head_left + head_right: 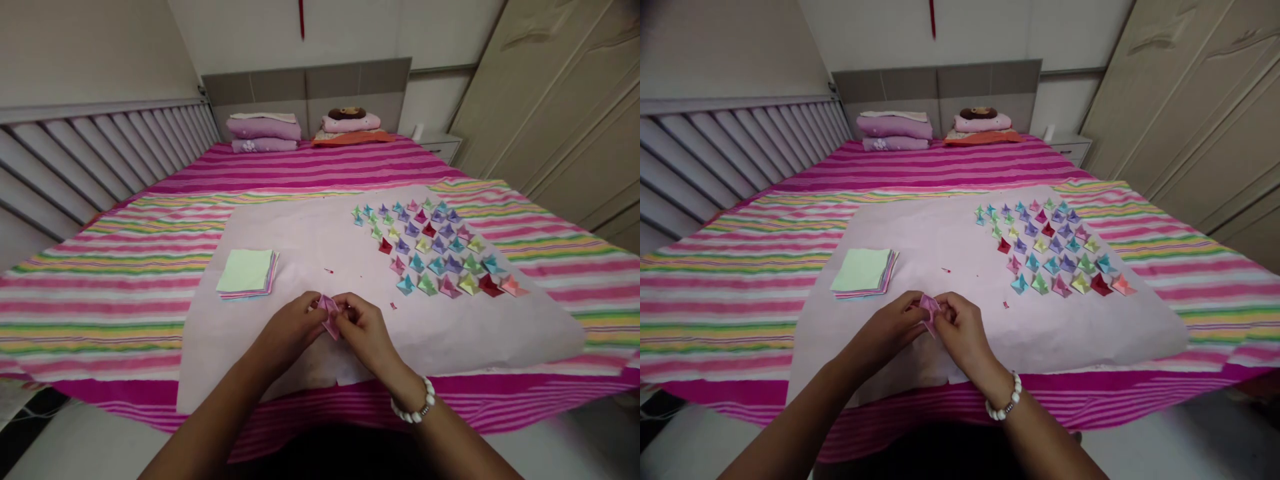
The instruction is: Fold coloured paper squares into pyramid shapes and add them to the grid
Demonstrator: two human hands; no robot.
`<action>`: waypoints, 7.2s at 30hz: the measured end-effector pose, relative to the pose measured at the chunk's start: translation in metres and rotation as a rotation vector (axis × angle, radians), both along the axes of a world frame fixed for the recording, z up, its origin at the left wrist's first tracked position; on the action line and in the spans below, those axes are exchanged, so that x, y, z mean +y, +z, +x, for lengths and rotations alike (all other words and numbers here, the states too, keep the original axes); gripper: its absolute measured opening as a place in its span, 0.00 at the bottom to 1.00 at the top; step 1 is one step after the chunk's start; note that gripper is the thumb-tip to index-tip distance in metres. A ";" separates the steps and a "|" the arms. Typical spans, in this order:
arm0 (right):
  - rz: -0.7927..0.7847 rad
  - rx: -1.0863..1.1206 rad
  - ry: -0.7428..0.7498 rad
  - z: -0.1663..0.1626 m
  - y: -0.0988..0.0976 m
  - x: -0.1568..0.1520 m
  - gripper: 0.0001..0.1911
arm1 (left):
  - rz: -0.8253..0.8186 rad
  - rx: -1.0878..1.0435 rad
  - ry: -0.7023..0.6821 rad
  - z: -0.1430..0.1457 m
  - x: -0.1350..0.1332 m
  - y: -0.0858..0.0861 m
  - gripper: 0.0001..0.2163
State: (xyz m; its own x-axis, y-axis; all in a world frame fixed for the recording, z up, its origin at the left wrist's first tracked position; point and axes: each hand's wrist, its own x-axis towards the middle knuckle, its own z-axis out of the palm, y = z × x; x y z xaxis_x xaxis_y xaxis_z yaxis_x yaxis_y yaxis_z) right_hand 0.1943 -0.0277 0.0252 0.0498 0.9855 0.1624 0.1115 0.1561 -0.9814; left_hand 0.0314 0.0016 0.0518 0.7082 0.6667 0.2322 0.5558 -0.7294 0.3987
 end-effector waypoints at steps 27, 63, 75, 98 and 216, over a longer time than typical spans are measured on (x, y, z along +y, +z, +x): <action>0.170 -0.380 -0.172 -0.010 -0.010 0.006 0.16 | -0.307 -0.618 0.294 0.017 -0.015 -0.014 0.06; 0.410 -0.643 -0.239 -0.019 -0.011 0.001 0.18 | -0.386 -0.729 0.533 0.030 -0.001 -0.015 0.12; 0.356 -0.290 -0.073 -0.001 -0.006 -0.001 0.15 | -0.629 -0.712 0.518 0.020 0.006 -0.018 0.07; 0.484 -0.531 0.078 0.011 -0.013 0.005 0.27 | -0.731 -0.659 0.380 0.018 0.005 -0.005 0.17; -0.050 0.253 0.206 0.012 -0.005 -0.003 0.09 | -0.870 -0.983 0.422 0.009 -0.021 -0.012 0.08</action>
